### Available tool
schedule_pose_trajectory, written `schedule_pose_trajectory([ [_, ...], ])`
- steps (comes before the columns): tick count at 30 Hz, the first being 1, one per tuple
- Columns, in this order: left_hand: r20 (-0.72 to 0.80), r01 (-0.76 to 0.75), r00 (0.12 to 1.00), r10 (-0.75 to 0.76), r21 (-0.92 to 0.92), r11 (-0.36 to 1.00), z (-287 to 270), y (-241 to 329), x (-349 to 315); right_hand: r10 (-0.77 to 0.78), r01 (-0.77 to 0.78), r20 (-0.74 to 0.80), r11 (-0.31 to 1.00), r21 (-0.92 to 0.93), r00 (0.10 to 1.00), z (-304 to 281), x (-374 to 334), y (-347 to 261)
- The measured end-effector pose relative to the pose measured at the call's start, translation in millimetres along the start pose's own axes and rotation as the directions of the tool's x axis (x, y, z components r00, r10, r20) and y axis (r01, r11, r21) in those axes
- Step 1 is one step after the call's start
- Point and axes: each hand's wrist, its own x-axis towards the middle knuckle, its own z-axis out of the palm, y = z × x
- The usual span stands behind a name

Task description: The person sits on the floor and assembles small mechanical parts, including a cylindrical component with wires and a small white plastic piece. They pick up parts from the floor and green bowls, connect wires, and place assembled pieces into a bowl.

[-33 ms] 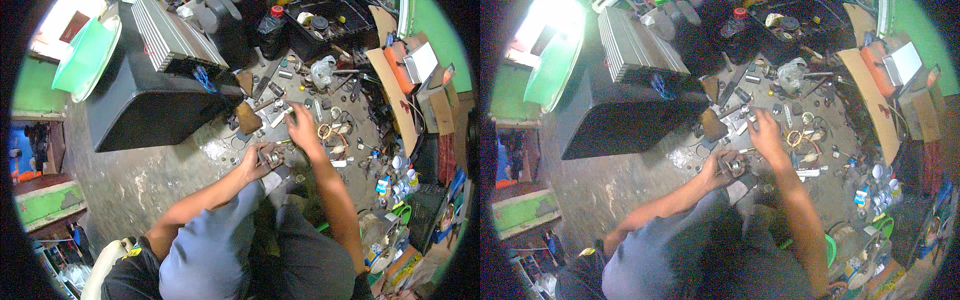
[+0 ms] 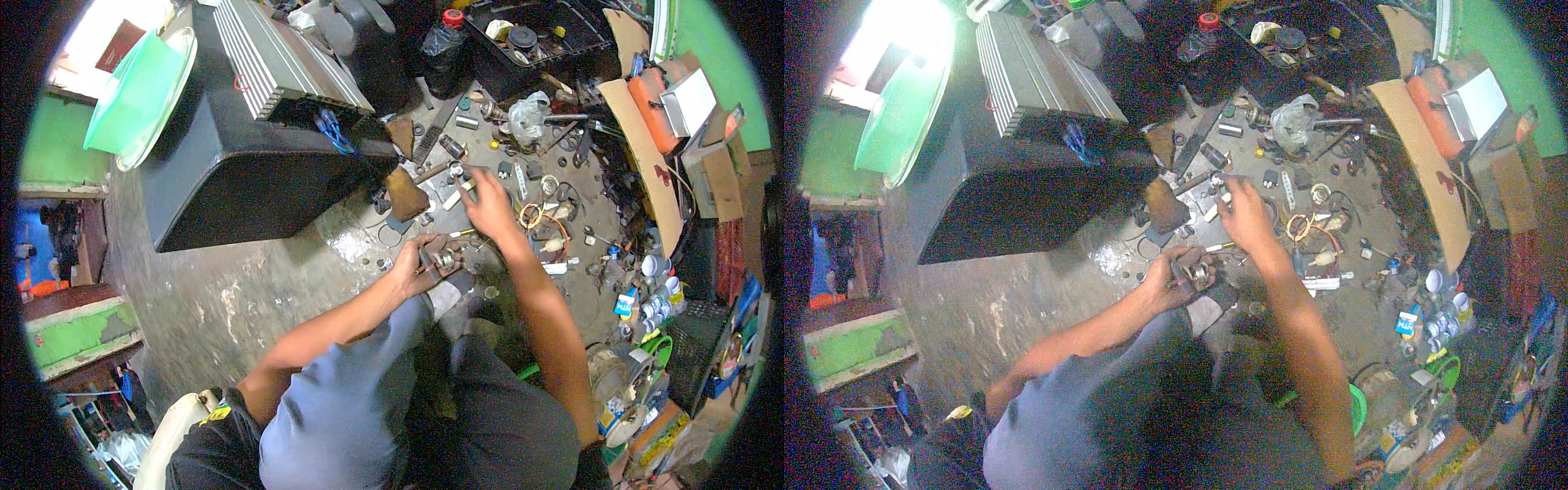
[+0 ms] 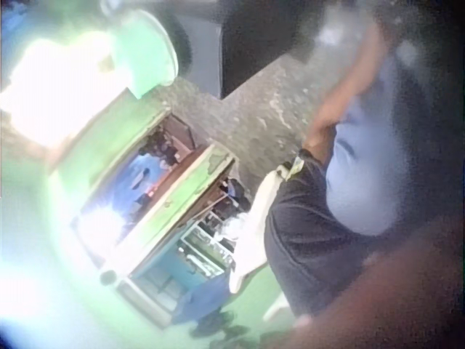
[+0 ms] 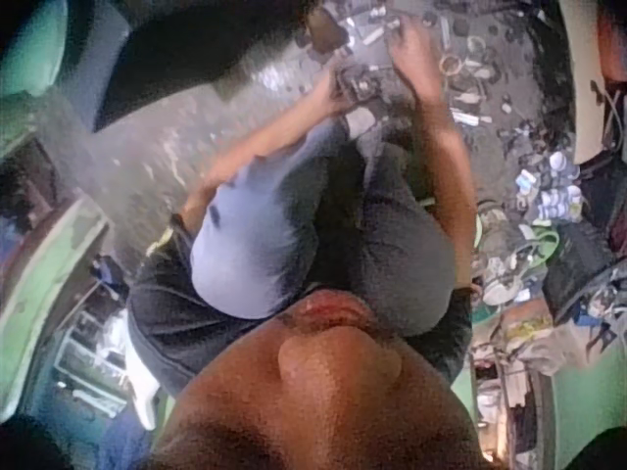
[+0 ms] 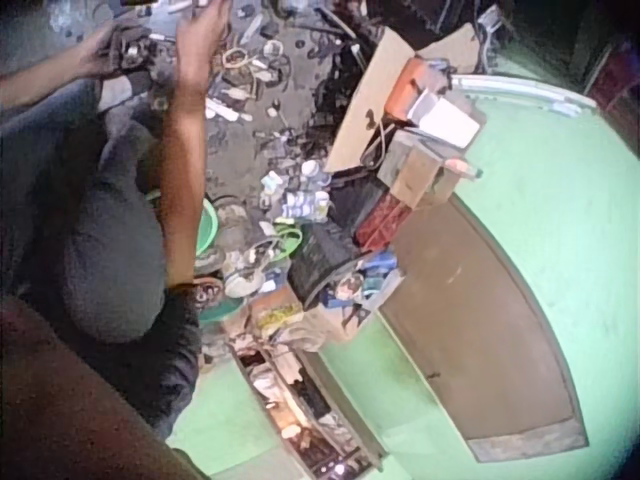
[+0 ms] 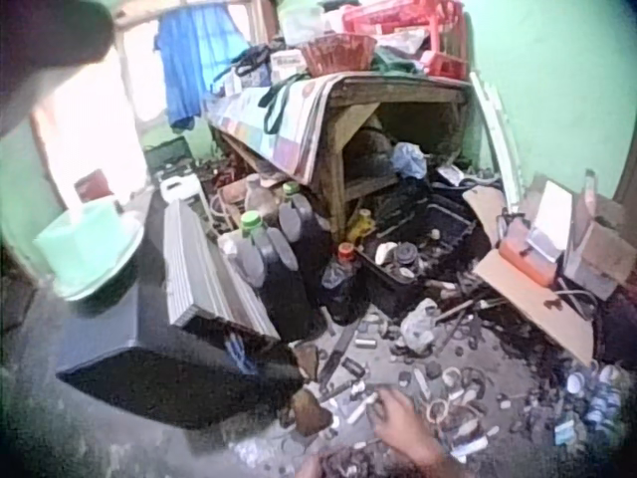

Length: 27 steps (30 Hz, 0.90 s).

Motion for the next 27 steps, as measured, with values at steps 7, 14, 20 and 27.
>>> schedule_pose_trajectory([
  [7,0.053,-0.018,0.998,0.018,-0.003,1.0,-33.4,19.6,4.3,-0.057,0.078,0.076,0.948,-0.31,0.995,44.9,14.9,5.1],
  [14,0.074,-0.066,0.995,0.067,-0.004,0.998,-37.1,28.9,4.6,-0.071,0.16,0.234,0.908,-0.387,0.97,53.8,19.8,-7.5],
  [20,-0.015,-0.066,0.998,0.065,-0.04,0.997,-42.0,28.8,1.0,-0.161,0.296,0.322,0.851,-0.433,0.933,68.0,-3.7,-24.3],
  [27,-0.002,-0.081,0.997,0.081,-0.046,0.996,-50.1,31.2,-4.1,-0.229,0.374,0.331,0.79,-0.486,0.915,84.5,-19.4,-22.0],
])
